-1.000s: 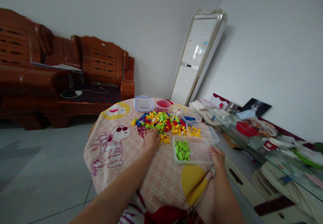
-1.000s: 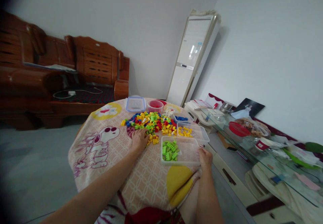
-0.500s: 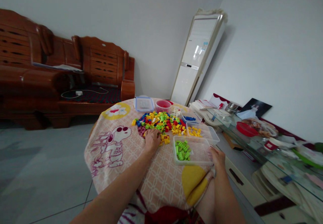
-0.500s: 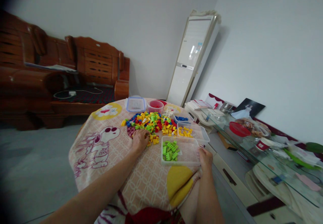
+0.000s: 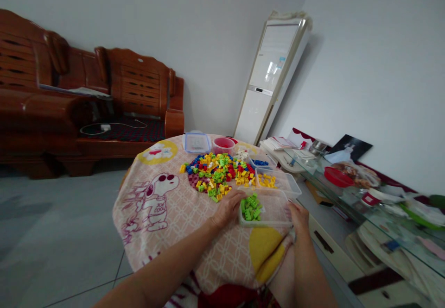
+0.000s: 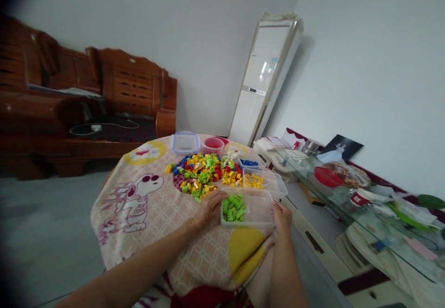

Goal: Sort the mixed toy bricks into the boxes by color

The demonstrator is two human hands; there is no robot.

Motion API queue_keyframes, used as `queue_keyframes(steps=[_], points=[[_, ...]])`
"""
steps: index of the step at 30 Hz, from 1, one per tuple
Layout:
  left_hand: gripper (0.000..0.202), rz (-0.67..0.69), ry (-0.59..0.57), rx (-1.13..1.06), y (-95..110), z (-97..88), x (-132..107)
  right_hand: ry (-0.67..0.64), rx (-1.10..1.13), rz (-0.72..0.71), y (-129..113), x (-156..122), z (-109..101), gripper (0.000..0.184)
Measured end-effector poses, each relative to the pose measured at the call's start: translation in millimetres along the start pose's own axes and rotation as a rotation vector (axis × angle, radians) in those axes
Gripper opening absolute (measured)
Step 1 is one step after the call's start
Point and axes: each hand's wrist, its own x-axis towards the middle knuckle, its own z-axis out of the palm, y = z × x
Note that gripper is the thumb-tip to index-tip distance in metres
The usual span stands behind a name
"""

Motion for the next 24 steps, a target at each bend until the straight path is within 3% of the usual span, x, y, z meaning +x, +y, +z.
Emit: queue_keyframes(steps=[3,5,9,14,19,24], points=[[0.034,0.084,-0.066,0.026,4,3.7,-2,-0.043,0.043,0.075,0,0,0,0.044],[0.034,0.043,-0.036,0.071,-1,3.5,-2,-0.038,0.044,0.09,-2,0,-1,0.044],[0.033,-0.203,0.052,0.248,-21,-8.4,3,-0.033,0.054,0.104,-9,-2,-1,0.045],[0.033,-0.51,0.066,0.499,-44,-40.2,16,-0.021,0.099,0.122,-13,-5,-1,0.043],[0.03,-0.635,-0.072,0.615,-56,-49.5,23,-0.022,0.074,0.125,-15,-7,-1,0.043],[0.027,-0.627,-0.153,0.643,-58,-45.3,24,-0.018,0.063,0.142,-19,-8,-2,0.044]])
